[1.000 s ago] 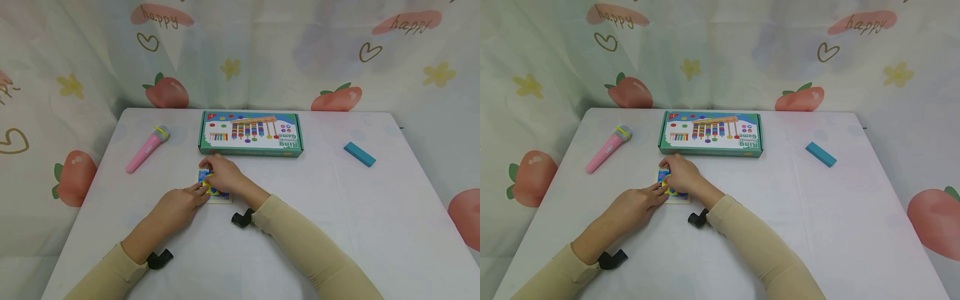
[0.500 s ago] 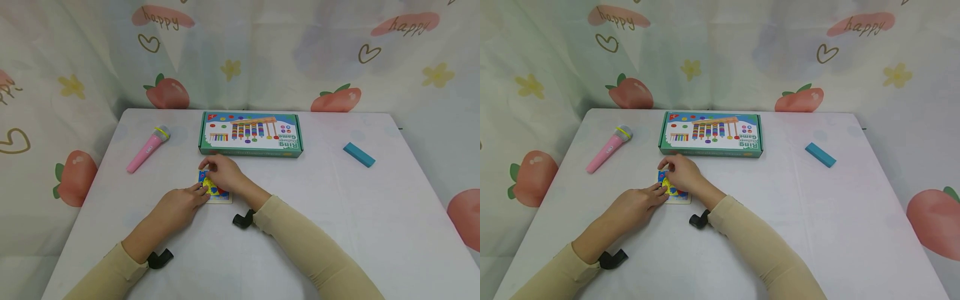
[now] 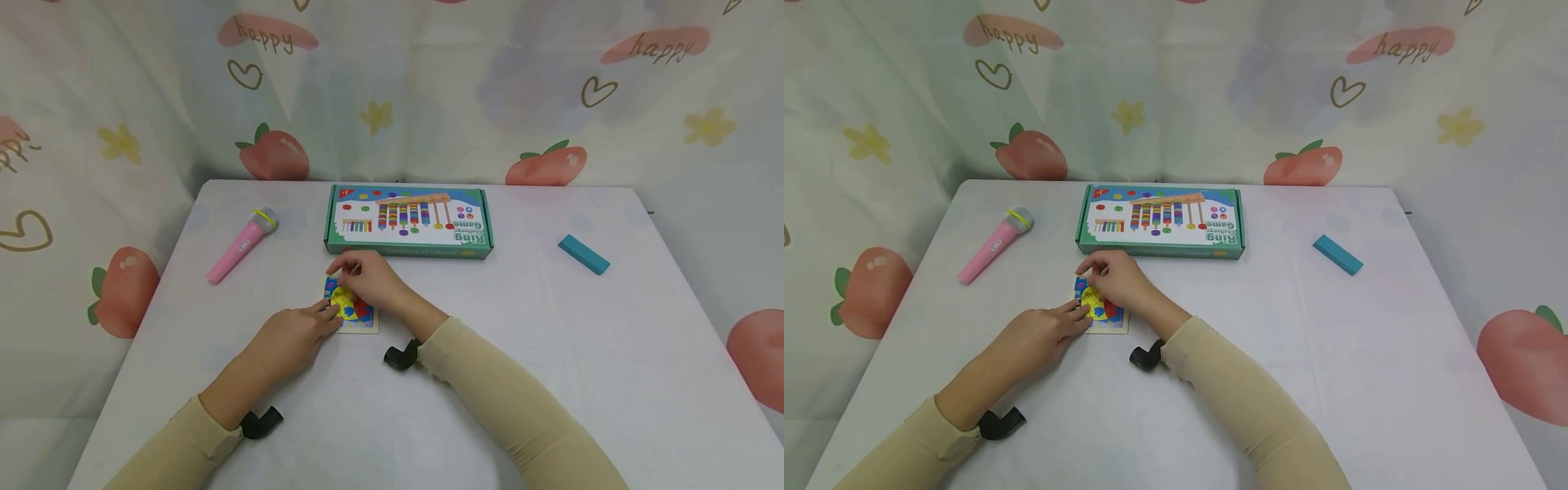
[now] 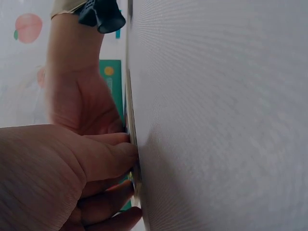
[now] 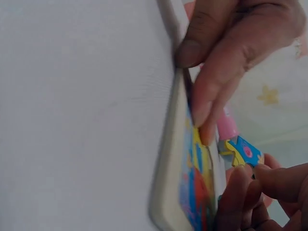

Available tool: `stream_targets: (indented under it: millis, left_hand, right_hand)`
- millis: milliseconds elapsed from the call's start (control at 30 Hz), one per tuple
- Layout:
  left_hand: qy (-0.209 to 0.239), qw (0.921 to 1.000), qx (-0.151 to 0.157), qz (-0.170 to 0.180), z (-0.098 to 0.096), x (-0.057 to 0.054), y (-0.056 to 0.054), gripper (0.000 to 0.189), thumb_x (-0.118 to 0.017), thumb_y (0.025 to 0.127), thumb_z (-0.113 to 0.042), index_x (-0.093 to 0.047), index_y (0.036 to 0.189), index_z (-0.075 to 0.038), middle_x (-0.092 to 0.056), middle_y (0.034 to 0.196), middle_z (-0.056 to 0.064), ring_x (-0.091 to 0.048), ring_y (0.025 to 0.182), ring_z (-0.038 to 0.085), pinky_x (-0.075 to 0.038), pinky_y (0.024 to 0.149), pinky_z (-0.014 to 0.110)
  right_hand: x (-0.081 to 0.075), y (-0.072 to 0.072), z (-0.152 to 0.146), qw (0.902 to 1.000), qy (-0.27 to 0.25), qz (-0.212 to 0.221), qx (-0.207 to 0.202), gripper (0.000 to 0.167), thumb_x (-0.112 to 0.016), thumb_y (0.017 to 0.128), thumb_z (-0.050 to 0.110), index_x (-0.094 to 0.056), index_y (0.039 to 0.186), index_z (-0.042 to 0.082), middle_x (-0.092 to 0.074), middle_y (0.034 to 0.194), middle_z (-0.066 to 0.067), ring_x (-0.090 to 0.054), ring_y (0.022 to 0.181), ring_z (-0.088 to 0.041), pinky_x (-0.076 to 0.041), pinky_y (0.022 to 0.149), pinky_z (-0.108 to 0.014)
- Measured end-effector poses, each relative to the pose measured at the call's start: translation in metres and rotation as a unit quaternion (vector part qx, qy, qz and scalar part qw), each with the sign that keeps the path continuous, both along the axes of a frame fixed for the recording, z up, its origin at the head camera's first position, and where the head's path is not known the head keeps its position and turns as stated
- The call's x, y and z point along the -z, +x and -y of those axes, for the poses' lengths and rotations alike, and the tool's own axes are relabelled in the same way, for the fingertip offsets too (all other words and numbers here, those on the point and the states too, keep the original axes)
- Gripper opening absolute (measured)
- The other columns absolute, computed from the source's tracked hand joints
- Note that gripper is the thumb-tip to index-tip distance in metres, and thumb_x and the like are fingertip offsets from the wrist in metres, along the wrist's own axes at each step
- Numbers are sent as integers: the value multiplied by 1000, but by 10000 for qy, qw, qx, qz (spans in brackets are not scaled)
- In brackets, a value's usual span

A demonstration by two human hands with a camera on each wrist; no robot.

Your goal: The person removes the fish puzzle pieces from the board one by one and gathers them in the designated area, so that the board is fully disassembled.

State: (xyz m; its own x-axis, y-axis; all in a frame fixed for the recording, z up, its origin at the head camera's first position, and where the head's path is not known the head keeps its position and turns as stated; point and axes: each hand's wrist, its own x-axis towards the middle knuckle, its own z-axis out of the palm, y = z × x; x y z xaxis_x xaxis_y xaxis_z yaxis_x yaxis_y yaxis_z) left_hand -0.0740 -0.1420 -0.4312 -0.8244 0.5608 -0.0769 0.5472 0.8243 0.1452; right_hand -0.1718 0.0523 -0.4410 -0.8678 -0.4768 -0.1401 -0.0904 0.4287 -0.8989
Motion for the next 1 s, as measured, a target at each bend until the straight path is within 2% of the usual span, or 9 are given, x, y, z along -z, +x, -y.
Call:
stream_targets:
  millis: [100,333,500,700,900,1000]
  left_hand:
    - [27,10000,-11,19,1,2,0,35,-77,100,-18,-78,134,-16,-72,144,5,-66,139,28,-63,100,48]
    - [37,10000,0,75,2,2,-1,35,-76,101,-17,-77,136,-17,-71,146,4,-66,141,27,-63,100,48]
    - [4,10000,0,90,2,2,-2,35,-75,101,-18,-76,137,-18,-71,147,3,-64,142,26,-63,101,47]
    - [-28,10000,1,77,1,1,0,36,-75,101,-17,-76,137,-18,-71,147,3,-64,142,27,-62,102,48]
    - [-16,10000,-21,22,1,1,1,36,-75,101,-16,-77,136,-17,-72,146,4,-65,141,27,-62,102,47]
    - [-17,10000,-35,30,0,1,1,36,-76,101,-17,-76,137,-17,-71,146,4,-65,142,27,-63,101,47]
  right_hand:
    - [-6,-2,-4,9997,9,241,2,17,-66,105,9,-79,116,15,-59,95,-6,-60,64,-22,-60,62,-27]
    - [-18,-3,-26,9986,469,228,-89,17,-68,105,11,-80,116,15,-59,93,-5,-61,70,-20,-57,62,-26]
    - [-18,-2,-50,9975,638,284,-52,18,-68,105,11,-81,115,16,-59,94,-6,-60,62,-23,-55,61,-27]
    - [-17,1,-76,9965,749,372,51,18,-67,104,11,-81,114,16,-61,93,-8,-57,58,-21,-52,58,-28]
    - [-17,4,-97,9936,1032,390,227,19,-68,103,10,-82,114,17,-64,99,-8,-57,71,-23,-49,62,-28]
    - [-16,3,-105,9920,1205,284,236,19,-68,103,9,-82,114,17,-69,107,-7,-57,86,-22,-49,71,-29]
